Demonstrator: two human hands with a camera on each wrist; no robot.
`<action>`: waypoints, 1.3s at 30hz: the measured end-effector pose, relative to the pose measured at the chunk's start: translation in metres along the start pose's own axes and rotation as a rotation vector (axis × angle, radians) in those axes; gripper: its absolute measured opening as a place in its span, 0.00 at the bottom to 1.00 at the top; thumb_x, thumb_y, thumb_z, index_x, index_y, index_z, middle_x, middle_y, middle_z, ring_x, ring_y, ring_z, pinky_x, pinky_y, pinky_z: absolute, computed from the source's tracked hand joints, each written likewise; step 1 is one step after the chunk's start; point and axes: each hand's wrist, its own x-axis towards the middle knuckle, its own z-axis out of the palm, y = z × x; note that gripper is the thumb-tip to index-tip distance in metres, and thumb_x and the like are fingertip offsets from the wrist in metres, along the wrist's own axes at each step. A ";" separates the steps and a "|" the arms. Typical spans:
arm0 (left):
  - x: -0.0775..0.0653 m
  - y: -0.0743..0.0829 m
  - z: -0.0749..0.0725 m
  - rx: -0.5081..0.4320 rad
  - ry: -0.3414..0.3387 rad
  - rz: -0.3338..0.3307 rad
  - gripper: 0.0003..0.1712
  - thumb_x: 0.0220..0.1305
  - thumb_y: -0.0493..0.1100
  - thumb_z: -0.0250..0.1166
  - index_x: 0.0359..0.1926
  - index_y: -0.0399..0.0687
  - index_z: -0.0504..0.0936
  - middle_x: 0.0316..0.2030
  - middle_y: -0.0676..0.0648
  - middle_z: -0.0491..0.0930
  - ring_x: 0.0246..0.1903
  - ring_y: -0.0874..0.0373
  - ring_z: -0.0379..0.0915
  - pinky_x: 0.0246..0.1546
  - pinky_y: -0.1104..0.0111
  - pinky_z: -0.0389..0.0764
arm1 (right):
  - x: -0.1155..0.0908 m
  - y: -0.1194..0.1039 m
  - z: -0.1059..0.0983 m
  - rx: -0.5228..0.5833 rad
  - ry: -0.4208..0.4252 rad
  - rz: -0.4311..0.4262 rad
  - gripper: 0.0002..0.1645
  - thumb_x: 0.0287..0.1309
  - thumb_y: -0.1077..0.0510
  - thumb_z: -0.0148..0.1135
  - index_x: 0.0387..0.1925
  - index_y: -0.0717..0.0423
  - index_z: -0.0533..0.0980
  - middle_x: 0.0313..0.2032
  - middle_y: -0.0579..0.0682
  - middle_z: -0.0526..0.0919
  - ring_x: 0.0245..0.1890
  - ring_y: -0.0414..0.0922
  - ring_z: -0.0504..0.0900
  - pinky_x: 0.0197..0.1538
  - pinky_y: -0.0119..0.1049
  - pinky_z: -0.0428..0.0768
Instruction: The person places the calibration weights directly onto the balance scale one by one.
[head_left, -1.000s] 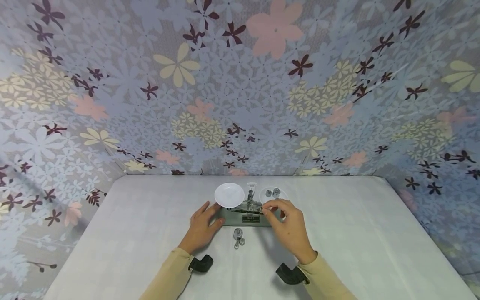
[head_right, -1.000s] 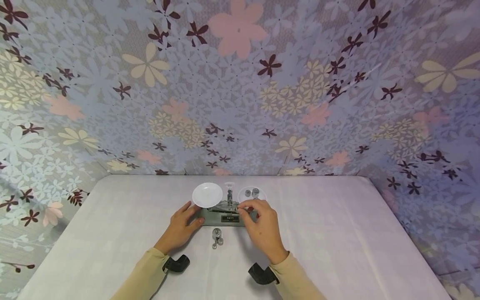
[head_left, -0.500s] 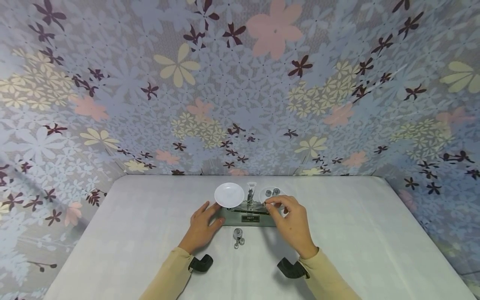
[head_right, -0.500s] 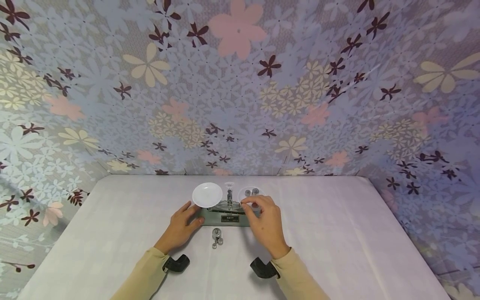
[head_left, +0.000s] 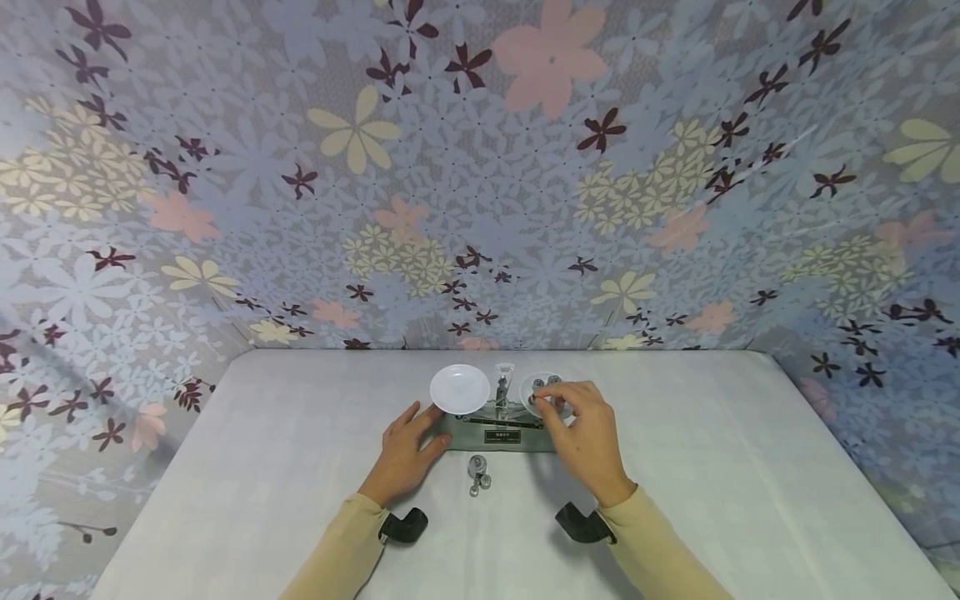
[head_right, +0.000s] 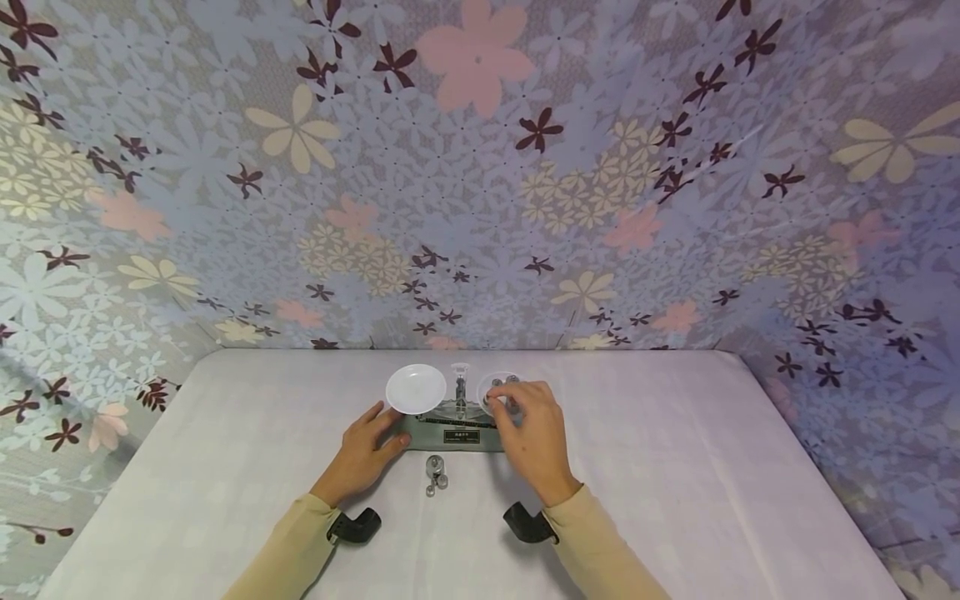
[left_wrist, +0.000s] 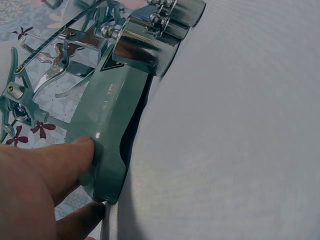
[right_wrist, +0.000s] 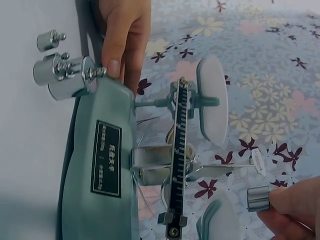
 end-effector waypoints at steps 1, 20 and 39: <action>0.000 0.000 0.000 0.000 0.001 0.000 0.30 0.72 0.48 0.61 0.69 0.40 0.72 0.69 0.40 0.71 0.74 0.36 0.50 0.71 0.36 0.46 | 0.001 0.000 0.000 -0.005 -0.003 -0.001 0.07 0.55 0.65 0.74 0.36 0.55 0.87 0.33 0.48 0.86 0.34 0.49 0.78 0.33 0.39 0.72; 0.000 -0.001 0.003 -0.009 -0.005 0.012 0.30 0.72 0.48 0.61 0.70 0.40 0.71 0.68 0.40 0.71 0.74 0.34 0.50 0.71 0.36 0.46 | 0.007 0.010 0.001 -0.043 -0.033 0.008 0.04 0.56 0.65 0.73 0.35 0.56 0.87 0.36 0.51 0.87 0.40 0.48 0.77 0.40 0.45 0.75; 0.000 -0.001 0.000 -0.015 -0.002 0.008 0.30 0.71 0.47 0.61 0.69 0.39 0.72 0.68 0.39 0.71 0.73 0.35 0.50 0.71 0.37 0.46 | 0.009 0.014 0.004 -0.063 -0.093 0.039 0.04 0.57 0.62 0.72 0.36 0.56 0.87 0.35 0.52 0.88 0.44 0.52 0.78 0.46 0.50 0.77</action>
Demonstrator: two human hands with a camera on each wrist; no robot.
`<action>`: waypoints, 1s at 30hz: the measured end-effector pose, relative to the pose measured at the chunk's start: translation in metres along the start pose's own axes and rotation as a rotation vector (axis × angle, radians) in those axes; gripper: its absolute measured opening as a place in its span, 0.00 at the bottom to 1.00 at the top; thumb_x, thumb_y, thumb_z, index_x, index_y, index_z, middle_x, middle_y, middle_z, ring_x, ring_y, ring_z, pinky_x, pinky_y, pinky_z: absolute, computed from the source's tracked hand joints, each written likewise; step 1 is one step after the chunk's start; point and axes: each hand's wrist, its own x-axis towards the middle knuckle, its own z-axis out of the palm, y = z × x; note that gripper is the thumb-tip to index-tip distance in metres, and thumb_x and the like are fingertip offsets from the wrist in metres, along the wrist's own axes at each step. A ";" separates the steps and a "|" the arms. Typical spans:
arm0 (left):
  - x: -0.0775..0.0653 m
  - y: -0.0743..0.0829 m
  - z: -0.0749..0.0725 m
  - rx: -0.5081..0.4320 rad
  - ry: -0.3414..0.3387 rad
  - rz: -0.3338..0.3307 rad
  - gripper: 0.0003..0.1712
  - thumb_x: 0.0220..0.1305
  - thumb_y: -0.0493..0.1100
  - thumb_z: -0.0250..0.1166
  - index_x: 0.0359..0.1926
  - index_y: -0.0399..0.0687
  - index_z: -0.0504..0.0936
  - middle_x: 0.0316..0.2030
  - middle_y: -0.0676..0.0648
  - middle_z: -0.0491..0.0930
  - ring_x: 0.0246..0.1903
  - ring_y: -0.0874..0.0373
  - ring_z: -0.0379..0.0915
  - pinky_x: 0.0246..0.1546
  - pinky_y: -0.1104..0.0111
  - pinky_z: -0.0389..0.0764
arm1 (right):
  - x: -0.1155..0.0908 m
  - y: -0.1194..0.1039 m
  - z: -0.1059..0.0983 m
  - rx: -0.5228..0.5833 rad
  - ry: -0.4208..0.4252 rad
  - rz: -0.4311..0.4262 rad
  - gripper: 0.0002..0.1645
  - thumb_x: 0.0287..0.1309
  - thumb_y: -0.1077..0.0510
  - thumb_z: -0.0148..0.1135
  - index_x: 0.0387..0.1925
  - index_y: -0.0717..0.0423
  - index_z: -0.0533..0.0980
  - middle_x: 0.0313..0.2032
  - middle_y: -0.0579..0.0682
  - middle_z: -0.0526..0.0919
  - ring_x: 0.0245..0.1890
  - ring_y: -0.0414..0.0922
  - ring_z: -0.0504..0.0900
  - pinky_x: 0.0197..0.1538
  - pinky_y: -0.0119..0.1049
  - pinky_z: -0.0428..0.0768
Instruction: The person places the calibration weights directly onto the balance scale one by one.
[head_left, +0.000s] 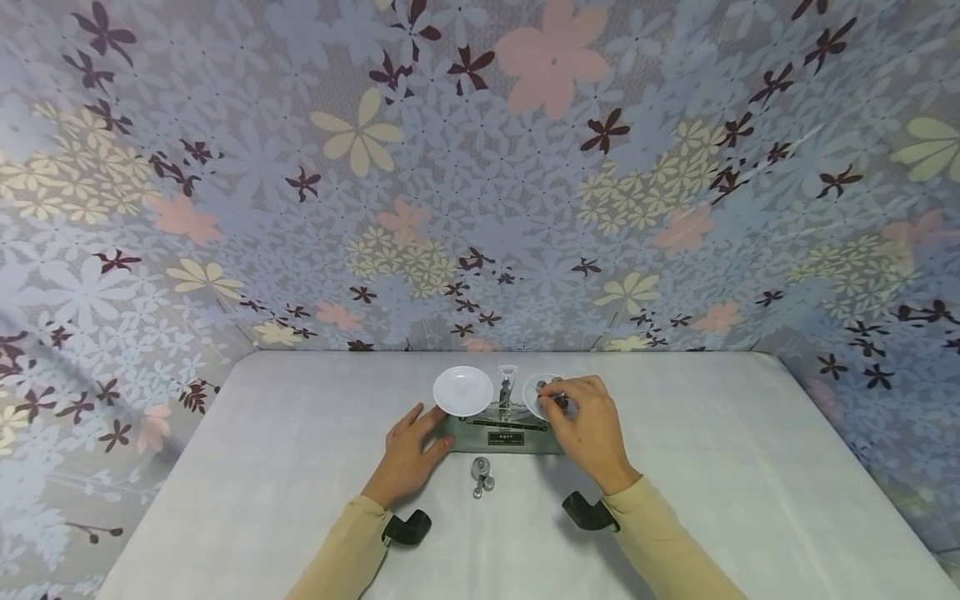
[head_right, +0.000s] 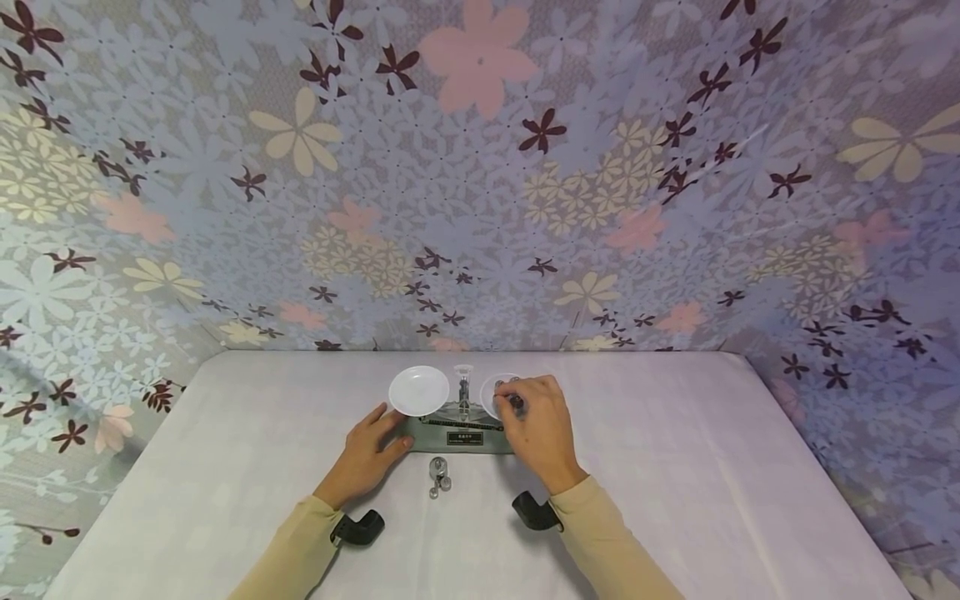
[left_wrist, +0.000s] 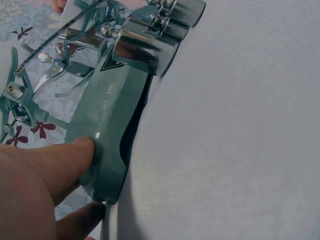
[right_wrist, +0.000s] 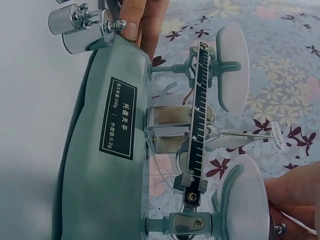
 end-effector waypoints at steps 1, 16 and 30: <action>0.000 0.000 0.000 0.001 0.000 0.001 0.30 0.71 0.47 0.61 0.69 0.39 0.72 0.68 0.39 0.71 0.73 0.35 0.50 0.71 0.37 0.46 | 0.000 0.000 0.000 -0.001 -0.003 0.004 0.04 0.58 0.62 0.72 0.36 0.56 0.87 0.35 0.51 0.88 0.44 0.52 0.78 0.46 0.50 0.77; -0.001 0.000 -0.001 0.004 0.004 0.003 0.30 0.71 0.47 0.61 0.69 0.40 0.71 0.68 0.40 0.71 0.74 0.35 0.50 0.71 0.38 0.45 | -0.002 0.001 0.001 -0.041 -0.015 -0.045 0.04 0.59 0.61 0.72 0.36 0.57 0.87 0.36 0.52 0.88 0.43 0.53 0.78 0.45 0.52 0.78; 0.000 0.000 0.000 -0.003 0.001 -0.004 0.30 0.71 0.47 0.61 0.70 0.41 0.71 0.68 0.40 0.71 0.74 0.35 0.49 0.71 0.38 0.45 | -0.001 0.001 0.000 -0.032 -0.018 -0.007 0.06 0.58 0.62 0.71 0.38 0.57 0.86 0.36 0.51 0.87 0.45 0.52 0.77 0.46 0.49 0.76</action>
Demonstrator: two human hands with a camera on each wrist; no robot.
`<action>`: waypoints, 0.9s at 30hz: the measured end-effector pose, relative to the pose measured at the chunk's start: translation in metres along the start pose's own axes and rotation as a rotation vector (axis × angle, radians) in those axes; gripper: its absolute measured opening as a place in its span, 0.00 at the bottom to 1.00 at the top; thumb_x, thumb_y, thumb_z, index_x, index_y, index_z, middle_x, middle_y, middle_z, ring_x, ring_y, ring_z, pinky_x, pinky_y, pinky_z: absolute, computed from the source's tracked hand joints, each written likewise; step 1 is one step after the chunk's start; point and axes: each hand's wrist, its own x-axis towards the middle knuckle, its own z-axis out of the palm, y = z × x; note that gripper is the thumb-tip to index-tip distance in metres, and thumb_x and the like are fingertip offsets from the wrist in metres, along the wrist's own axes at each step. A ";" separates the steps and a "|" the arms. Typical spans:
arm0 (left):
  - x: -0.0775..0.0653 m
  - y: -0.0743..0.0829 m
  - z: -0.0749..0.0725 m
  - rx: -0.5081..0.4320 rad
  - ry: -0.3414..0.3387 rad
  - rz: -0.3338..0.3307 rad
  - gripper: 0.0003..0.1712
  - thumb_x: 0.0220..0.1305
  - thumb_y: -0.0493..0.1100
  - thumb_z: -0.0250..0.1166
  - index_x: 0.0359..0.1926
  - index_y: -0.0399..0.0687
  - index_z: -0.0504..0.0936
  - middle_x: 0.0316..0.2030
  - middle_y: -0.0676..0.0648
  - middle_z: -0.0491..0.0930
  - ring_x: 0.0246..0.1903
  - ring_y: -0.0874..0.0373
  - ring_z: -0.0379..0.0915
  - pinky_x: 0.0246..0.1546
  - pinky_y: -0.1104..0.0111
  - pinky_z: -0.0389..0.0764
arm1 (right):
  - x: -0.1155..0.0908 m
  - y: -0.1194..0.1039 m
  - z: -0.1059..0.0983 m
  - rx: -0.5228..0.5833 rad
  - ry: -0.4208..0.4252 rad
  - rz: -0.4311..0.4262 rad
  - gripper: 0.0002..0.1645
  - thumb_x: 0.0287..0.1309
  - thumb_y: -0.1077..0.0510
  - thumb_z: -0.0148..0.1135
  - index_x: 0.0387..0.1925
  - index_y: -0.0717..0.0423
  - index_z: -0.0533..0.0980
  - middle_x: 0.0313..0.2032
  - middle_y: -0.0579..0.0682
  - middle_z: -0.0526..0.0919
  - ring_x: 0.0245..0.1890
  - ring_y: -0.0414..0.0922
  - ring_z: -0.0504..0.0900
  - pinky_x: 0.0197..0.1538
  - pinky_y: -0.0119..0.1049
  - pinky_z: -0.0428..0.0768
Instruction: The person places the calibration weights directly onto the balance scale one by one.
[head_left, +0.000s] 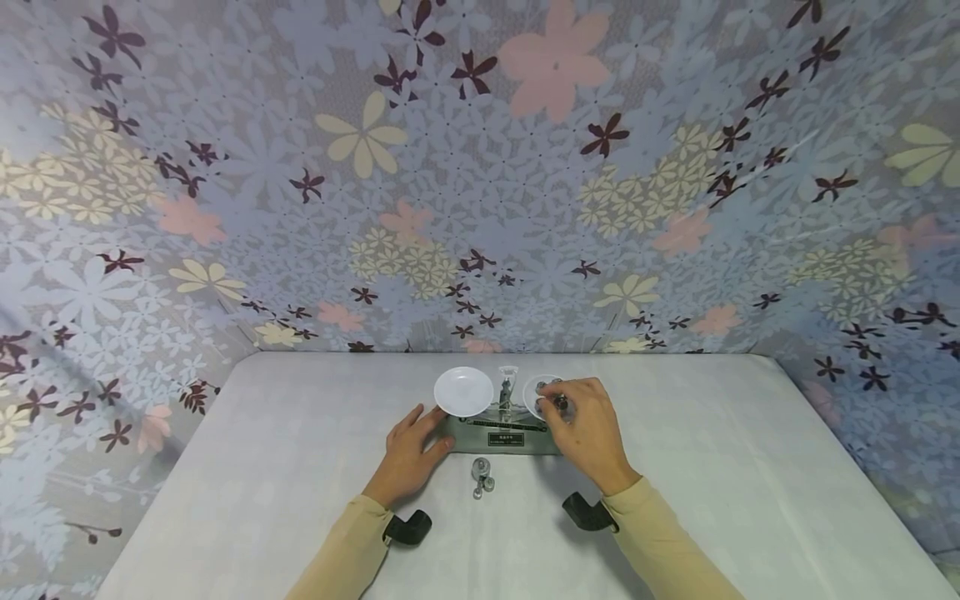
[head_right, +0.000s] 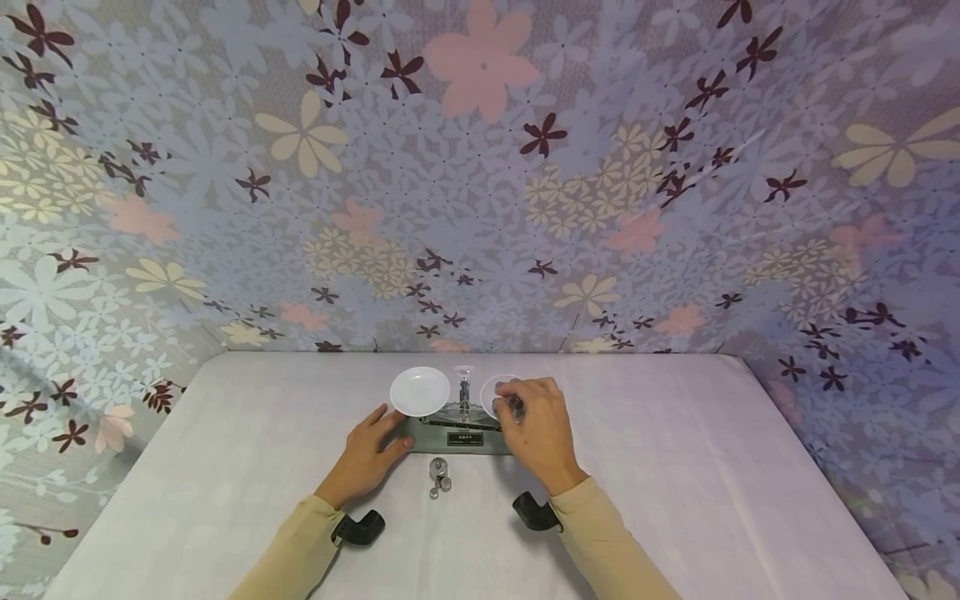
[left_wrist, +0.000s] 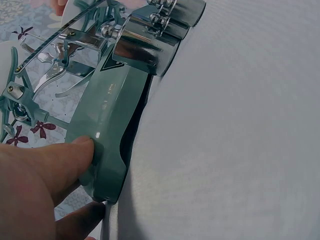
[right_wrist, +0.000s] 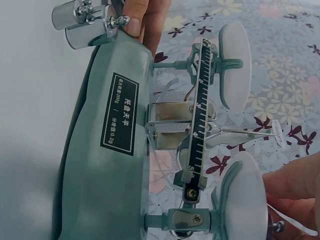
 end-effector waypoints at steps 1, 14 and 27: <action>0.000 0.000 0.000 0.000 0.000 -0.002 0.30 0.71 0.47 0.61 0.70 0.41 0.71 0.69 0.40 0.71 0.74 0.35 0.49 0.71 0.38 0.45 | 0.000 0.000 0.000 0.005 0.004 -0.001 0.07 0.57 0.63 0.71 0.39 0.57 0.86 0.36 0.51 0.87 0.44 0.52 0.77 0.46 0.49 0.76; 0.000 0.000 0.000 0.004 0.002 0.007 0.30 0.71 0.47 0.61 0.70 0.41 0.71 0.68 0.40 0.71 0.74 0.35 0.50 0.71 0.37 0.46 | -0.005 -0.011 -0.002 0.045 0.065 -0.013 0.09 0.54 0.64 0.73 0.39 0.58 0.85 0.41 0.54 0.86 0.48 0.55 0.77 0.52 0.52 0.75; -0.001 0.001 -0.001 0.010 0.004 0.009 0.30 0.72 0.47 0.61 0.70 0.41 0.71 0.68 0.40 0.71 0.74 0.35 0.50 0.71 0.37 0.47 | -0.016 -0.032 -0.001 0.076 0.091 -0.043 0.12 0.53 0.65 0.74 0.40 0.55 0.85 0.45 0.53 0.85 0.48 0.51 0.77 0.48 0.50 0.77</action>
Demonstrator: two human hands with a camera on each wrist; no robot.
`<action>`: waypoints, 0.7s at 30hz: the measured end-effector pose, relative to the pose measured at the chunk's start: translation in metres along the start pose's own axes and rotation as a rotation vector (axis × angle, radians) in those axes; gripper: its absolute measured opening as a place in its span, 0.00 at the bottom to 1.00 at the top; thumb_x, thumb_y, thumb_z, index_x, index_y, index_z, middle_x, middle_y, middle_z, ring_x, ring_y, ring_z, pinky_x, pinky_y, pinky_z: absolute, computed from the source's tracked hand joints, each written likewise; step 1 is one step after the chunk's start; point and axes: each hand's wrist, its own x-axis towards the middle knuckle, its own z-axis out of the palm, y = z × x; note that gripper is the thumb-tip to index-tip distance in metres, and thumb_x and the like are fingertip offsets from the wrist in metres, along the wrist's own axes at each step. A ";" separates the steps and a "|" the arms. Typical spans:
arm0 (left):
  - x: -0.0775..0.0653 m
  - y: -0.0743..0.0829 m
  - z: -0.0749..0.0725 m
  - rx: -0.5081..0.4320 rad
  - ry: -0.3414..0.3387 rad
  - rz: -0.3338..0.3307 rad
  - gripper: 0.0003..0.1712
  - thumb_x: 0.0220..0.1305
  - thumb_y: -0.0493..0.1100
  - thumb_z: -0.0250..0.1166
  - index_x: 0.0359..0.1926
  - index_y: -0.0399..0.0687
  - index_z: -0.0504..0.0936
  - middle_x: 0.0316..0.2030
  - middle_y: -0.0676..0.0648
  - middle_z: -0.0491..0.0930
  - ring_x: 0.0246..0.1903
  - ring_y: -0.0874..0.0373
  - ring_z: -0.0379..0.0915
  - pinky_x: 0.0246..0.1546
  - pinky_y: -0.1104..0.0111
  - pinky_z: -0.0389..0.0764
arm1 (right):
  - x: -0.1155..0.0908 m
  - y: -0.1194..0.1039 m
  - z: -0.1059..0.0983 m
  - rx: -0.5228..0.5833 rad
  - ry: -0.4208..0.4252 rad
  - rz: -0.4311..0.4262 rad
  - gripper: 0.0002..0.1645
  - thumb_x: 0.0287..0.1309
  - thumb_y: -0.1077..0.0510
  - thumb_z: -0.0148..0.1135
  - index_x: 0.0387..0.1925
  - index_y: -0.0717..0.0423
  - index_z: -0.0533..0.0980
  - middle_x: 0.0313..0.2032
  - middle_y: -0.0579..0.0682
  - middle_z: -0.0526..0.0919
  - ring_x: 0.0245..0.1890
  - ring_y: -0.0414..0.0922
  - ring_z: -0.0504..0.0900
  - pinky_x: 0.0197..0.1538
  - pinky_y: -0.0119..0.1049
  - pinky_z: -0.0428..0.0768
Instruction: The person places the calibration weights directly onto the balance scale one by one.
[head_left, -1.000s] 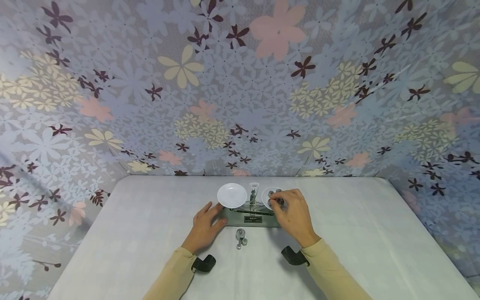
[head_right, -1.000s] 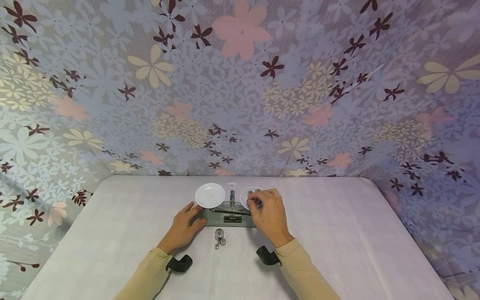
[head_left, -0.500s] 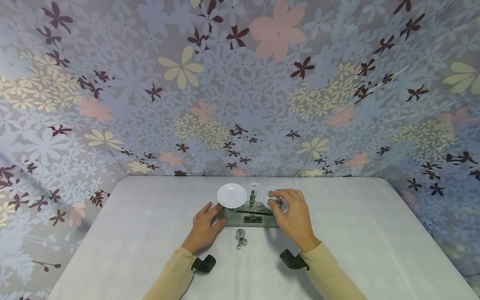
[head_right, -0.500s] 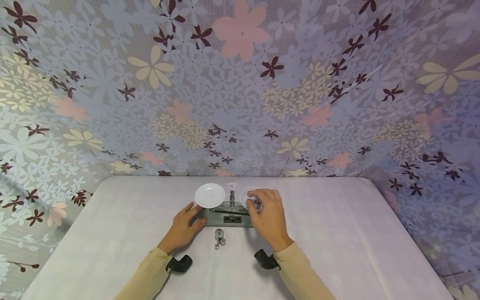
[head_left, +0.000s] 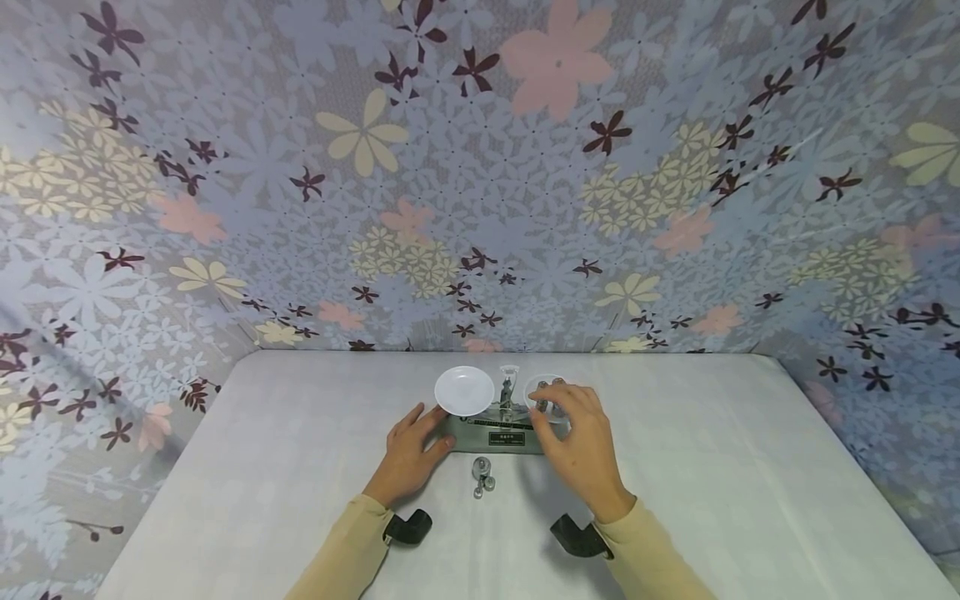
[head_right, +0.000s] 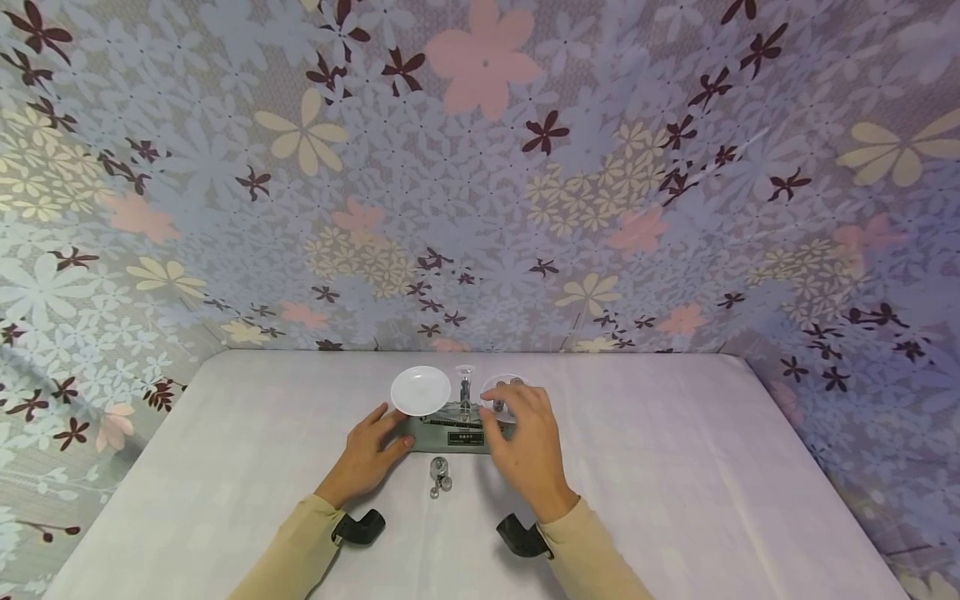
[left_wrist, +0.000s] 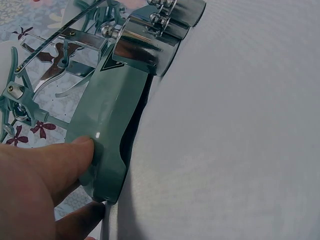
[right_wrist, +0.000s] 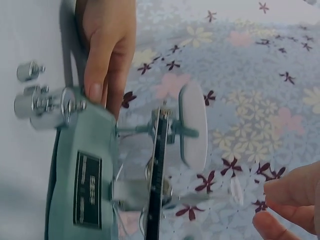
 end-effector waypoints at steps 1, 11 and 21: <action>0.000 0.000 0.000 0.000 -0.001 -0.003 0.30 0.72 0.47 0.61 0.70 0.41 0.71 0.69 0.40 0.71 0.74 0.35 0.50 0.71 0.37 0.46 | -0.001 -0.002 0.001 0.000 -0.004 -0.003 0.12 0.53 0.65 0.74 0.41 0.55 0.85 0.45 0.53 0.85 0.47 0.50 0.78 0.47 0.49 0.78; 0.001 -0.003 0.000 -0.008 -0.006 0.001 0.30 0.72 0.46 0.61 0.70 0.40 0.71 0.68 0.40 0.71 0.74 0.35 0.50 0.71 0.38 0.47 | -0.012 -0.014 0.014 0.031 -0.053 -0.040 0.12 0.55 0.64 0.74 0.42 0.54 0.84 0.44 0.47 0.84 0.45 0.45 0.79 0.52 0.50 0.79; 0.002 -0.004 0.000 0.009 -0.003 0.000 0.29 0.72 0.47 0.61 0.70 0.41 0.72 0.68 0.40 0.71 0.73 0.35 0.51 0.70 0.37 0.48 | -0.018 -0.019 0.024 0.060 -0.082 -0.063 0.15 0.51 0.66 0.75 0.41 0.52 0.84 0.42 0.46 0.85 0.46 0.45 0.80 0.57 0.53 0.77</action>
